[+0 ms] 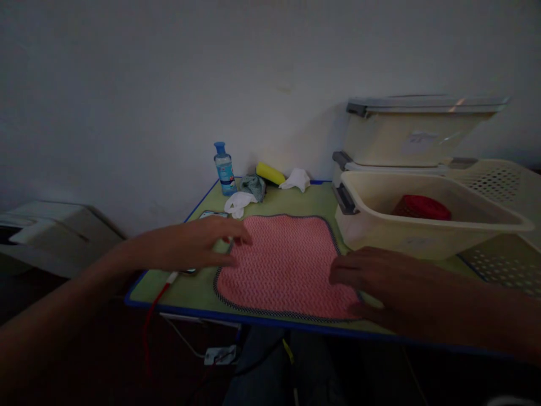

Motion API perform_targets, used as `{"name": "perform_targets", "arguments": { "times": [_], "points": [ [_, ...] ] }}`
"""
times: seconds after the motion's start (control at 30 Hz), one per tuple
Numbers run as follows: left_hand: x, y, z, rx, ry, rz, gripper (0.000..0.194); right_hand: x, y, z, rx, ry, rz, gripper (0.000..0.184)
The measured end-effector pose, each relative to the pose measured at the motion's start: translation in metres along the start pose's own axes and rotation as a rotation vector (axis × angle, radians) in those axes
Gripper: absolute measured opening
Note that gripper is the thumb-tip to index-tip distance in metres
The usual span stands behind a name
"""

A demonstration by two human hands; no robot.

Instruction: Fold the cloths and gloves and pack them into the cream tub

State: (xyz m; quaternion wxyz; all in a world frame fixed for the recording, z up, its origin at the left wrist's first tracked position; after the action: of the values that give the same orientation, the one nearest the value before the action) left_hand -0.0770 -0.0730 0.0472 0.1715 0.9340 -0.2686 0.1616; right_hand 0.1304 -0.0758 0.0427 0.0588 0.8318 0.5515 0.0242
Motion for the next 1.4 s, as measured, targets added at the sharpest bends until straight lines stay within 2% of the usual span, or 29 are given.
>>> {"name": "perform_targets", "arguments": {
  "times": [0.07, 0.13, 0.17, 0.23, 0.3, 0.37, 0.43, 0.5, 0.67, 0.9, 1.07, 1.4],
  "points": [
    [-0.005, -0.024, -0.007, 0.184, 0.039, -0.023, 0.024, 0.007, -0.022, -0.014, 0.103, -0.081, 0.063, 0.021],
    [-0.012, -0.051, 0.003, 0.332, 0.023, -0.055, 0.025, 0.018, -0.047, -0.014, 0.262, -0.167, 0.134, 0.031],
    [-0.015, -0.064, 0.013, 0.379, -0.003, -0.06, 0.027, 0.023, -0.059, -0.007, 0.316, -0.223, 0.138, 0.036],
    [-0.018, -0.088, 0.04, 0.384, -0.055, -0.033, 0.034, 0.03, -0.08, 0.014, 0.422, -0.316, 0.102, 0.046],
    [-0.019, -0.103, 0.065, 0.343, -0.114, -0.002, 0.038, 0.034, -0.094, 0.042, 0.448, -0.372, 0.05, 0.055],
    [-0.019, -0.108, 0.083, 0.304, -0.188, 0.01, 0.038, 0.037, -0.101, 0.065, 0.439, -0.396, 0.035, 0.06],
    [-0.022, -0.104, 0.091, 0.278, -0.249, -0.054, 0.042, 0.036, -0.105, 0.083, 0.358, -0.349, 0.052, 0.056],
    [-0.026, -0.099, 0.093, 0.251, -0.292, -0.142, 0.046, 0.036, -0.106, 0.092, 0.281, -0.277, 0.093, 0.053],
    [-0.037, -0.097, 0.089, 0.201, -0.343, -0.279, 0.049, 0.051, -0.106, 0.094, 0.13, -0.117, 0.227, 0.055],
    [-0.056, -0.103, 0.079, 0.241, -0.328, -0.397, 0.05, 0.075, -0.106, 0.096, -0.008, -0.067, 0.397, 0.064],
    [-0.062, -0.098, 0.079, 0.257, -0.323, -0.413, 0.053, 0.081, -0.102, 0.098, -0.05, -0.092, 0.457, 0.068],
    [-0.074, -0.088, 0.077, 0.306, -0.259, -0.424, 0.071, 0.095, -0.09, 0.1, 0.029, -0.119, 0.498, 0.071]
  ]
}}
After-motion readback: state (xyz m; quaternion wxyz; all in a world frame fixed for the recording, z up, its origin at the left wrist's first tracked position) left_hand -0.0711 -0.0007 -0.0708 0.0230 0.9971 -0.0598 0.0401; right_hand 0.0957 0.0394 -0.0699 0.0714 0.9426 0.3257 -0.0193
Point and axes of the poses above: each hand's wrist, its own y-axis away from the middle knuckle, its own z-axis out of the palm, x = y × z, the point moved 7 cm from there along -y, towards the middle knuckle, and after that the axes turned 11 degrees about -x, right-handed, at the moved point
